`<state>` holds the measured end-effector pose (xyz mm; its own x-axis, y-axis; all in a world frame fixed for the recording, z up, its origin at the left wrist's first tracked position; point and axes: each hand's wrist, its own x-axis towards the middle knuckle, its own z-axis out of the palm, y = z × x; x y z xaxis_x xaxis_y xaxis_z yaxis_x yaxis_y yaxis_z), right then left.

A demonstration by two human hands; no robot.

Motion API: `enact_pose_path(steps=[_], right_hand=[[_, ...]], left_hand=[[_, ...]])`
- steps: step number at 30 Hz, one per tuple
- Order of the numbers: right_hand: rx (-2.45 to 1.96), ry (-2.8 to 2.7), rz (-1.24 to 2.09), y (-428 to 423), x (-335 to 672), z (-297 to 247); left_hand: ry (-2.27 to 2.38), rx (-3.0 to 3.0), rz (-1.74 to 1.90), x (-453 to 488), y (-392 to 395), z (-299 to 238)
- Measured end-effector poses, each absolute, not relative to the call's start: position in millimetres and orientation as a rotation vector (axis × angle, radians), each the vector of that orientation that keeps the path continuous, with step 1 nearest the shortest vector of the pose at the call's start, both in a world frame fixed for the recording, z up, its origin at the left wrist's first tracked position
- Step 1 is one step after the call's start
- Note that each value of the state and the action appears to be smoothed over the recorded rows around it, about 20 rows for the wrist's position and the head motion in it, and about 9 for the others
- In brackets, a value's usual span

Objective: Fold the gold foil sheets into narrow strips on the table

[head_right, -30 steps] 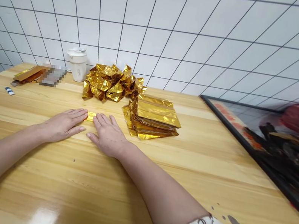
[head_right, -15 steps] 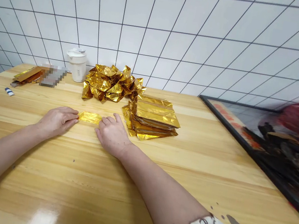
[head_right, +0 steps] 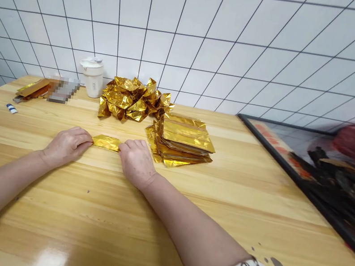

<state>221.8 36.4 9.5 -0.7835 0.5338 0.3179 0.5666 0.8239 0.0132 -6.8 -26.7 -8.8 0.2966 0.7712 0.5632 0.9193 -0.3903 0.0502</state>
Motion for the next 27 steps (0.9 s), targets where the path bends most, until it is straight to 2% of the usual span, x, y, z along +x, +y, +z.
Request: enact_pose_path(steps=[19, 27], right_hand=[[-0.852, -2.702, -0.196, 34.7, 221.4, 9.6], [-0.827, -2.552, 0.097, 37.8, 224.0, 8.0]], left_hand=[[-1.553, -2.325, -0.812, -3.2, -30.6, -5.7], [-1.428, -2.284, -0.887, -1.4, -29.9, -5.4]])
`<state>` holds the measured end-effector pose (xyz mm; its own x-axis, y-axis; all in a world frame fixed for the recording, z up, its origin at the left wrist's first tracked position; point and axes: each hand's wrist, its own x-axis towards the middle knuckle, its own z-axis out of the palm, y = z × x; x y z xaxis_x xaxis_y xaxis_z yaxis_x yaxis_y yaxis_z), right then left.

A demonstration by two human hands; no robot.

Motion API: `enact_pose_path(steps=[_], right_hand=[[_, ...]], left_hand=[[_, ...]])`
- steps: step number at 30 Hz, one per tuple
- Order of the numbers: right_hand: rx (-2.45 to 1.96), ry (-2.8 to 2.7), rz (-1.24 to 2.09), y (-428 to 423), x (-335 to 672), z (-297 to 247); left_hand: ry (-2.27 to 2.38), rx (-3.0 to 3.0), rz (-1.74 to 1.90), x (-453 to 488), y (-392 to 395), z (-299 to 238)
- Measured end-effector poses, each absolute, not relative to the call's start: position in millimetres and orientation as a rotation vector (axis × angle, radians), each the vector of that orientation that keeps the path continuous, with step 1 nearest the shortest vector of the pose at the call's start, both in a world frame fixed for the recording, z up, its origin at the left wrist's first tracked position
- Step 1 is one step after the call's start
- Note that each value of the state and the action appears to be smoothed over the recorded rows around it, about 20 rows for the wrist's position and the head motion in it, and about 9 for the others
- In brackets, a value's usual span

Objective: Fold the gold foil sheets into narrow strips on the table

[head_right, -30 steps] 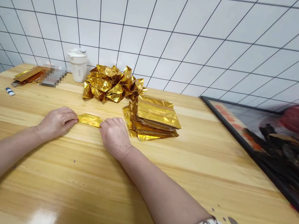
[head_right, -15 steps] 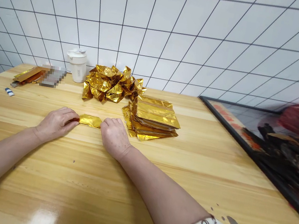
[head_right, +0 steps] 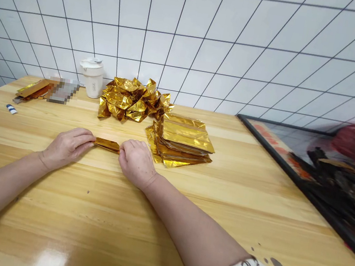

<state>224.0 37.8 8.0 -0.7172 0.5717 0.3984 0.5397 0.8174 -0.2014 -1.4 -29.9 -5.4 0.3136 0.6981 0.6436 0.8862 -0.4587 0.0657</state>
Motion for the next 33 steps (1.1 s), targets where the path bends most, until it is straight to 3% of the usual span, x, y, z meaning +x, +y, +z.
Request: enact_pose_path(steps=[6, 11, 20, 26, 33], right_hand=[[-0.72, -2.421, 0.272, 36.0, 224.4, 9.6], [-0.888, -2.365, 0.367, 39.0, 218.8, 9.0], [-1.109, -2.495, 0.346, 47.7, 209.2, 15.1], [-1.171, -2.53, 0.226, 52.6, 210.0, 13.5], [-0.706, -2.68, 0.159, 35.6, 209.1, 16.4]], left_hand=[[-1.449, -2.255, -1.063, -1.1, -29.7, -5.1], [-1.57, -2.21, -1.138, -0.3, -27.1, -4.9], [-1.601, -2.445, -0.692, 13.3, -25.7, -6.4], [-1.579, -2.582, -0.6, 13.7, -25.3, -7.9], [-1.588, -2.598, -0.557, 14.9, -25.3, -7.5]])
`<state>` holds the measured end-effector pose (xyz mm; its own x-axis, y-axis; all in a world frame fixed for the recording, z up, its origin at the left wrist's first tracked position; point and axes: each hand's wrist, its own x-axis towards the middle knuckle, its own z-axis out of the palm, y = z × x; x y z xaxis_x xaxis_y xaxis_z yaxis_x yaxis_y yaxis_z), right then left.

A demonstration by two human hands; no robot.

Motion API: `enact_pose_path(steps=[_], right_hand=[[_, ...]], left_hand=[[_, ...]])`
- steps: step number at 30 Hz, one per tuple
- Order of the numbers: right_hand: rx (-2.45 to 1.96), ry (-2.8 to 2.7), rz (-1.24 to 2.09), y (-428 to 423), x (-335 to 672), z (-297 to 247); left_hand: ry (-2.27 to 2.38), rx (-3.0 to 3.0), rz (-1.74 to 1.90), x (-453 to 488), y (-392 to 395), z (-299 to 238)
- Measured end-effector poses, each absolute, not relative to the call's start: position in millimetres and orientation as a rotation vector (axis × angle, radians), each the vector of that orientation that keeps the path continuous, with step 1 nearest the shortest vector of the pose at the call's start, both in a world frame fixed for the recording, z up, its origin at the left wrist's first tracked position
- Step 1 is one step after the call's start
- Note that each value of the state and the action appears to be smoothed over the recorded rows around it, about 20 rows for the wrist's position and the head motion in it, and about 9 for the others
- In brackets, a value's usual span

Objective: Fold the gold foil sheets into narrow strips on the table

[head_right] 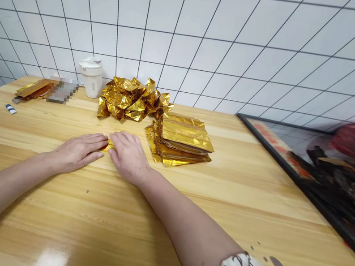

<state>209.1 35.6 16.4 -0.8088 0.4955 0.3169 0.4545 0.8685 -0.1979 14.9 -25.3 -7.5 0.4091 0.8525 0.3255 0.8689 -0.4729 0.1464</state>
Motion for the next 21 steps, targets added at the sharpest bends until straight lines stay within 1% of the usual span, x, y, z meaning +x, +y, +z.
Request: enact_pose_path(steps=[3, 7, 21], right_hand=[[-0.559, -2.83, 0.186, 27.3, 207.3, 15.8], [-0.621, -2.893, 0.172, 25.0, 207.6, 14.8], [-0.805, -2.8, -0.257, 30.5, 215.2, 21.6]], left_hand=[[-1.589, -2.605, -0.579, 15.5, -25.5, -7.7], [-1.585, -2.613, -0.55, 14.5, -25.1, -8.5], [-1.57, -2.451, -0.607, 10.6, -28.7, -0.8]])
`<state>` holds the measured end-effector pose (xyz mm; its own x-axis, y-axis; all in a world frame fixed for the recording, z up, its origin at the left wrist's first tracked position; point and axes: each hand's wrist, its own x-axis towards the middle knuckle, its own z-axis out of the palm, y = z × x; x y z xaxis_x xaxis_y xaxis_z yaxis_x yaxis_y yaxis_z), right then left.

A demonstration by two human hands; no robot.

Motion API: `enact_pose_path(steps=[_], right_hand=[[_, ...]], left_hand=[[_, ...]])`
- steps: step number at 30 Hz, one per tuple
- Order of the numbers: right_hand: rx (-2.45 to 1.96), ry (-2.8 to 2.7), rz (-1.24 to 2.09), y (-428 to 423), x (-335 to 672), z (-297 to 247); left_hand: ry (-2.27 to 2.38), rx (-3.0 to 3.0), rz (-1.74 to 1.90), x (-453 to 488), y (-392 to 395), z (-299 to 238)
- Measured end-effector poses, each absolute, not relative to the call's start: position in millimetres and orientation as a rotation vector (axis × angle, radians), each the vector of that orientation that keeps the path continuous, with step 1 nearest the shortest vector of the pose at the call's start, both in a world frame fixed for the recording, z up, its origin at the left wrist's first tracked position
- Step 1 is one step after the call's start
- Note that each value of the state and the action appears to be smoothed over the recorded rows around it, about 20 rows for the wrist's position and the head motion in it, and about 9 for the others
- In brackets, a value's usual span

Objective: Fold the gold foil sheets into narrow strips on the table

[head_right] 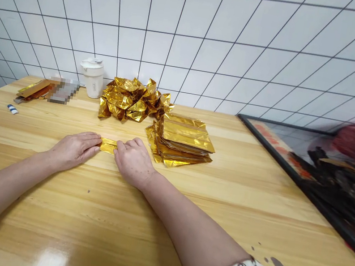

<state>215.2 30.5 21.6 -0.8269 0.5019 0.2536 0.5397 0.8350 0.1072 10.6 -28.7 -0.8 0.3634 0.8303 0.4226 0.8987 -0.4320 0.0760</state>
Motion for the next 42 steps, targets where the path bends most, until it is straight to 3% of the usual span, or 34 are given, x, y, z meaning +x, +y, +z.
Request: enact_pose_path(steps=[18, 27, 31, 42], right_hand=[[-0.734, -2.692, -0.356, 37.7, 218.9, 13.3], [-0.495, -2.733, 0.098, 30.7, 209.0, 13.7], [-0.592, -2.813, 0.208, 27.6, 205.7, 17.7], [-0.857, -2.775, -0.156, 36.5, 220.3, 21.6]], left_hand=[[-1.454, -2.687, -0.652, 17.6, -24.0, -6.2], [-1.418, -2.729, -0.67, 21.8, -25.8, 2.5], [-1.424, -2.727, -0.662, 22.7, -26.4, 2.4], [-1.547, -2.533, -0.67, 13.7, -26.7, -0.1]])
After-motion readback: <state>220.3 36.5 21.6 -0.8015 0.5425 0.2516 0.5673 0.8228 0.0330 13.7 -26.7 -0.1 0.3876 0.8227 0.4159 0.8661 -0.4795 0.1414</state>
